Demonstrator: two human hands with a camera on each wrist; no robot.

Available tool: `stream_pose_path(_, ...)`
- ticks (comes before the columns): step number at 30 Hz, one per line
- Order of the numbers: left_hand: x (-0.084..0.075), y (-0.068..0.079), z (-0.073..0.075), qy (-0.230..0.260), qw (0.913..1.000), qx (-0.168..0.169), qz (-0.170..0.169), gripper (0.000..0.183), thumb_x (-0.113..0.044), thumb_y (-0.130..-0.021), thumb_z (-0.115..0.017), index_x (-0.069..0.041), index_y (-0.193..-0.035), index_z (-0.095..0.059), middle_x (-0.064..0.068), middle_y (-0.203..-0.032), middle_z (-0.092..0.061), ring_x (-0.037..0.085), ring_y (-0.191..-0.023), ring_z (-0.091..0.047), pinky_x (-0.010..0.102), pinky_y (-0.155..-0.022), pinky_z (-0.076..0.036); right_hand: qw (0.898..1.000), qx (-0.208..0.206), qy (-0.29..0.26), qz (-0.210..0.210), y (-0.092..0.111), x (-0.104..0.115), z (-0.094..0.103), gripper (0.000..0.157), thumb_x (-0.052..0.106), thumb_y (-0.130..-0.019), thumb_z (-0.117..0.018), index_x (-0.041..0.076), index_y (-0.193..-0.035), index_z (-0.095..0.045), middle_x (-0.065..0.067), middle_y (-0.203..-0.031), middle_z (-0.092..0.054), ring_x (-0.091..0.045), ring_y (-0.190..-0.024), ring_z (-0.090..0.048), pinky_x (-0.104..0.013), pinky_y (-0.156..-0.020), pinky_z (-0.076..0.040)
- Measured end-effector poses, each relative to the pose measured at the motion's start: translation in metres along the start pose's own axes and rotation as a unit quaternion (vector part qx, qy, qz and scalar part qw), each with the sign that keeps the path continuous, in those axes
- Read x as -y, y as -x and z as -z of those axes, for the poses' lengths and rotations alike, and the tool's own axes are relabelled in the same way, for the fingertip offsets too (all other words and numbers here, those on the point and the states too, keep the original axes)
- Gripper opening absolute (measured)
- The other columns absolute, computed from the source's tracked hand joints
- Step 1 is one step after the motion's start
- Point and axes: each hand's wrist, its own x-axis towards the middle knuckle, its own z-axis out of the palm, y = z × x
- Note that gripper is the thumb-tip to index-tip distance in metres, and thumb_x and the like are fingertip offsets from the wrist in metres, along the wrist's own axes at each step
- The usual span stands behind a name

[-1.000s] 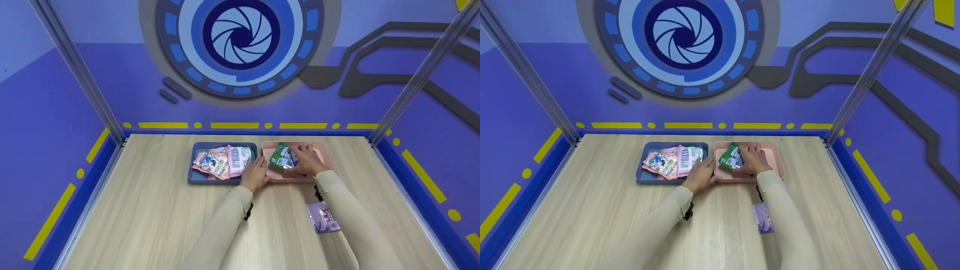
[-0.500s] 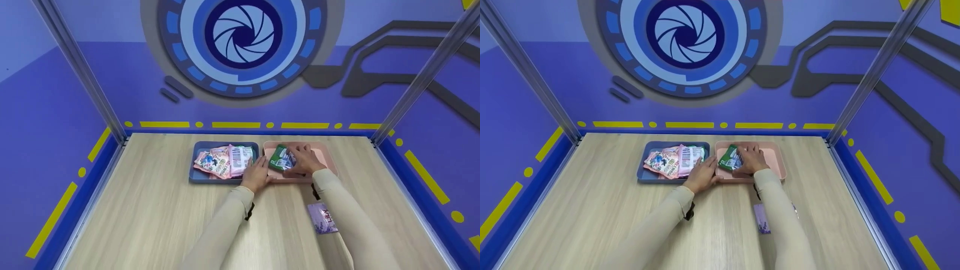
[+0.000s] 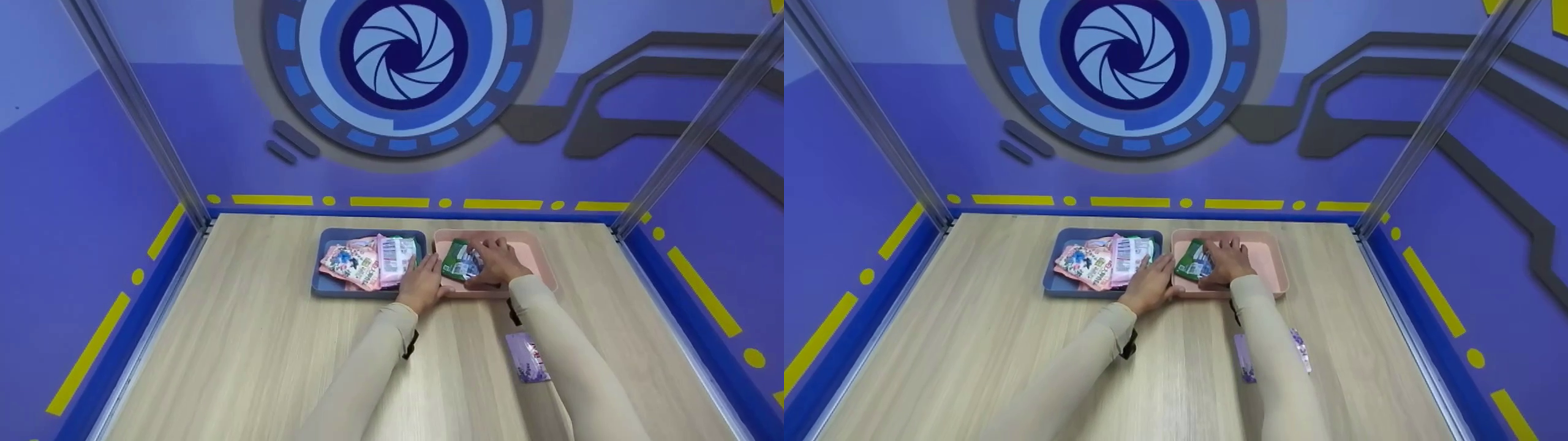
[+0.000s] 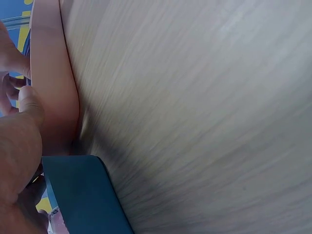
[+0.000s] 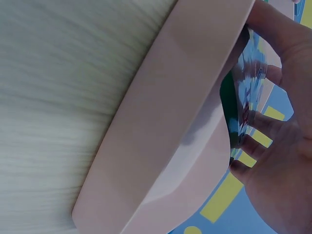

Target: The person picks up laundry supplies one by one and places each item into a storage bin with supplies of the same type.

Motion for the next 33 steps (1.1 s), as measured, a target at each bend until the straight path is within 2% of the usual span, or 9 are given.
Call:
stream_pose_path(4, 0.0003, -0.0004, 0.0005, -0.002, 1.0000, 0.004, 0.001, 0.081, -0.063, -0.096, -0.056, -0.008, -0.154, -0.046, 0.007, -0.161, -0.042, 0.022, -0.150, -0.036, 0.049, -0.126, -0.020, 1.000, 0.008, 0.001, -0.012, -0.0018, 0.0013, -0.0005, 0.114, 0.038, -0.067, -0.098, 0.032, -0.161, -0.033, -0.023, -0.157, -0.033, -0.046, -0.138, -0.028, -0.074, -0.110, -0.031)
stream_pose_path(11, 0.0002, -0.0002, 0.0017, -0.003, 0.9999, 0.012, 0.001, 0.082, -0.065, -0.097, -0.054, -0.008, -0.155, -0.045, 0.006, -0.162, -0.042, 0.022, -0.151, -0.035, 0.048, -0.125, -0.021, 0.998, 0.037, 0.043, -0.019, -0.0029, 0.0020, -0.0005, 0.100, 0.046, -0.076, -0.090, 0.015, -0.158, -0.041, -0.022, -0.155, -0.036, -0.047, -0.138, -0.028, -0.071, -0.113, -0.027)
stream_pose_path(15, 0.0001, -0.0001, 0.0023, -0.009, 0.9998, 0.019, 0.004, 0.082, -0.065, -0.097, -0.053, -0.008, -0.156, -0.044, 0.006, -0.163, -0.040, 0.021, -0.151, -0.034, 0.047, -0.126, -0.020, 0.998, 0.042, 0.042, -0.014, -0.0033, 0.0036, -0.0015, 0.097, 0.043, -0.076, -0.091, 0.015, -0.156, -0.042, -0.022, -0.153, -0.037, -0.047, -0.135, -0.029, -0.069, -0.114, -0.026)
stream_pose_path(20, -0.0003, 0.0006, 0.0014, -0.008, 0.9999, 0.011, 0.000, 0.081, -0.063, -0.098, -0.054, -0.007, -0.155, -0.045, 0.006, -0.162, -0.041, 0.022, -0.151, -0.035, 0.048, -0.125, -0.021, 0.998, 0.050, 0.036, -0.016, -0.0021, 0.0043, -0.0022, 0.097, 0.040, -0.076, -0.091, 0.017, -0.156, -0.042, -0.022, -0.155, -0.035, -0.048, -0.137, -0.028, -0.071, -0.112, -0.029)
stream_pose_path(26, -0.0012, 0.0024, 0.0023, -0.017, 0.9999, -0.003, -0.002, 0.080, -0.063, -0.097, -0.056, -0.007, -0.153, -0.047, 0.006, -0.160, -0.044, 0.022, -0.149, -0.038, 0.049, -0.124, -0.025, 0.997, 0.061, 0.038, 0.002, -0.0039, 0.0025, -0.0044, 0.099, 0.038, -0.077, -0.092, 0.016, -0.158, -0.039, -0.024, -0.154, -0.036, -0.050, -0.143, -0.026, -0.070, -0.115, -0.025)
stream_pose_path(33, -0.0012, 0.0027, 0.0039, -0.016, 0.9999, -0.002, -0.004, 0.080, -0.062, -0.097, -0.057, -0.007, -0.154, -0.046, 0.006, -0.161, -0.043, 0.023, -0.149, -0.039, 0.050, -0.123, -0.026, 0.997, 0.068, 0.034, -0.004, -0.0053, 0.0026, -0.0061, 0.102, 0.038, -0.076, -0.092, 0.018, -0.160, -0.036, -0.024, -0.153, -0.038, -0.049, -0.140, -0.030, -0.069, -0.115, -0.027)
